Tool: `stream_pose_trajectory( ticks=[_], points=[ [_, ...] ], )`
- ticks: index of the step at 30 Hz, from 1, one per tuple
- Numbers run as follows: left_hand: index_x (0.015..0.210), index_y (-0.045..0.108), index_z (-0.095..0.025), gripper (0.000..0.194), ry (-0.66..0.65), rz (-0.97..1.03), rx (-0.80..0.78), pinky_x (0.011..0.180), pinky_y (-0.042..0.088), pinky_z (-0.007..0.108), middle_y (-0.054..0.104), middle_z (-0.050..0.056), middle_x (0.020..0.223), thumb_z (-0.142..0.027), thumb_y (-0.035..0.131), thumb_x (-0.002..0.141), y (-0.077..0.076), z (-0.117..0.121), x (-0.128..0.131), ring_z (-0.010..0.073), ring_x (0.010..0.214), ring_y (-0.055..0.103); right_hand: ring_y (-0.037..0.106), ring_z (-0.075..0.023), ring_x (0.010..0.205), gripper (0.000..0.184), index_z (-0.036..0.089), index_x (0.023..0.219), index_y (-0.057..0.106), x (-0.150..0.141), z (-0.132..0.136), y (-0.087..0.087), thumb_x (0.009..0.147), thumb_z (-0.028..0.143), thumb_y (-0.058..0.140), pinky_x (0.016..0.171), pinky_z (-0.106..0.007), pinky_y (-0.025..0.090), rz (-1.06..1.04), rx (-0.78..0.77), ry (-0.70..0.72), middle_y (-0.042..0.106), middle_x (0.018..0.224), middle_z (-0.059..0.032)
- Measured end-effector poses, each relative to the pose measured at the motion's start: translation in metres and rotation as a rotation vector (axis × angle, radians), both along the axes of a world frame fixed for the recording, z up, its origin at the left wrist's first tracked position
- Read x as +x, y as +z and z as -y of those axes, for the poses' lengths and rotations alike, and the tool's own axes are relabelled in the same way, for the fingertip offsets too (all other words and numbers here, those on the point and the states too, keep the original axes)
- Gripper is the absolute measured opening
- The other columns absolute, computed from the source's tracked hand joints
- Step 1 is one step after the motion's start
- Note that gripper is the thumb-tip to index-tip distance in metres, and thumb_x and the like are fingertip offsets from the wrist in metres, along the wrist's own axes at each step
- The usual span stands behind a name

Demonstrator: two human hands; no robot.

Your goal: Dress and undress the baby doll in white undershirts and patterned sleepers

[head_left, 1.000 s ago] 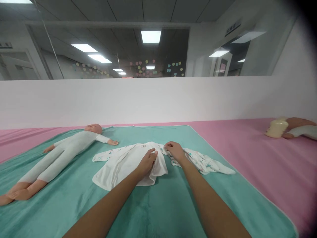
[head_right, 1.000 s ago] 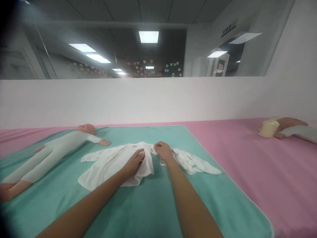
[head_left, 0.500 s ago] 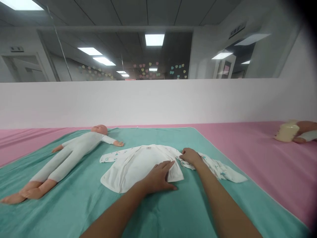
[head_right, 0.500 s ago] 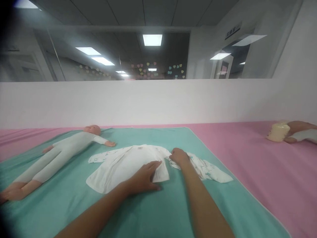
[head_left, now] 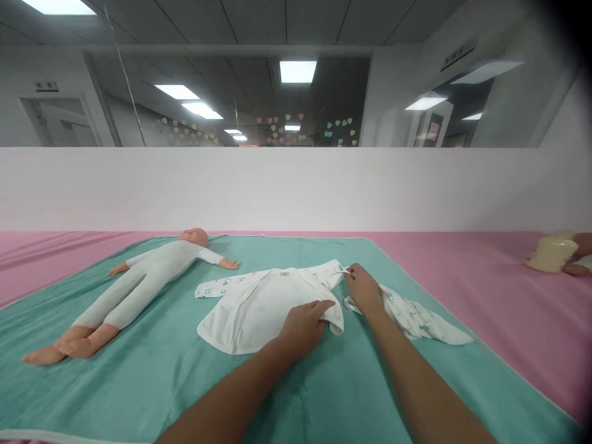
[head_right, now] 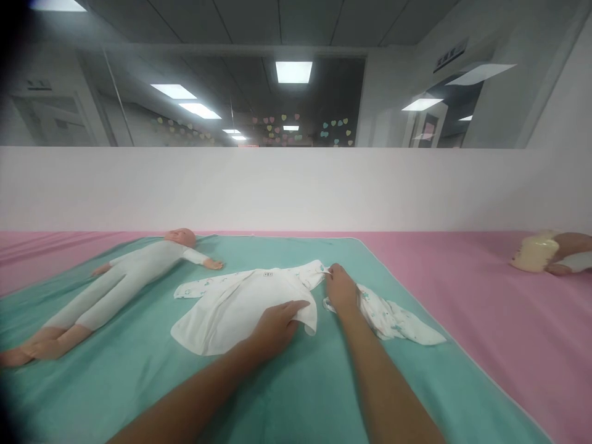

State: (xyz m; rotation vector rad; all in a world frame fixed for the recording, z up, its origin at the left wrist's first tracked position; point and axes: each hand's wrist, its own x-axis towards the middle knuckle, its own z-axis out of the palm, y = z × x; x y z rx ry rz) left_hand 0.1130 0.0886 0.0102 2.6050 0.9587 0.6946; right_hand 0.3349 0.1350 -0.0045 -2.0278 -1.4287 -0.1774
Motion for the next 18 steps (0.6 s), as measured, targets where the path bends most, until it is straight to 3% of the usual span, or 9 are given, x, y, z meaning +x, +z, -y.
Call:
stream_pose_trajectory(
  ticks=[6, 13, 18],
  points=[
    [0.127, 0.04, -0.026, 0.043, 0.098, 0.028, -0.092, 0.06, 0.036, 0.027, 0.059, 0.0, 0.065, -0.022, 0.034, 0.084, -0.001, -0.003, -0.001, 0.0164, 0.062, 0.051, 0.051, -0.0178, 0.102, 0.033, 0.021, 0.105, 0.056, 0.015, -0.01, -0.012, 0.084, 0.026, 0.031, 0.084, -0.026, 0.035, -0.077, -0.043, 0.015, 0.057, 0.113, -0.005],
    [0.125, 0.044, -0.026, 0.041, 0.033, 0.067, -0.086, 0.06, 0.036, 0.028, 0.063, 0.004, 0.072, -0.034, 0.025, 0.09, 0.004, 0.001, -0.004, 0.0174, 0.066, 0.054, 0.038, -0.0212, 0.122, 0.043, 0.015, 0.116, 0.054, 0.039, -0.02, -0.023, 0.075, 0.016, 0.04, 0.099, -0.03, 0.03, -0.052, -0.137, 0.008, 0.045, 0.13, -0.0102],
    [0.101, 0.055, -0.022, 0.031, 0.039, 0.055, -0.108, 0.059, 0.034, 0.026, 0.065, 0.002, 0.072, -0.033, 0.028, 0.089, 0.0, -0.001, -0.001, 0.016, 0.066, 0.055, 0.04, -0.0204, 0.12, 0.04, 0.017, 0.114, 0.054, 0.042, -0.015, -0.017, 0.077, 0.016, 0.037, 0.1, -0.031, 0.031, -0.041, -0.11, -0.021, 0.044, 0.131, -0.0081]
  ],
)
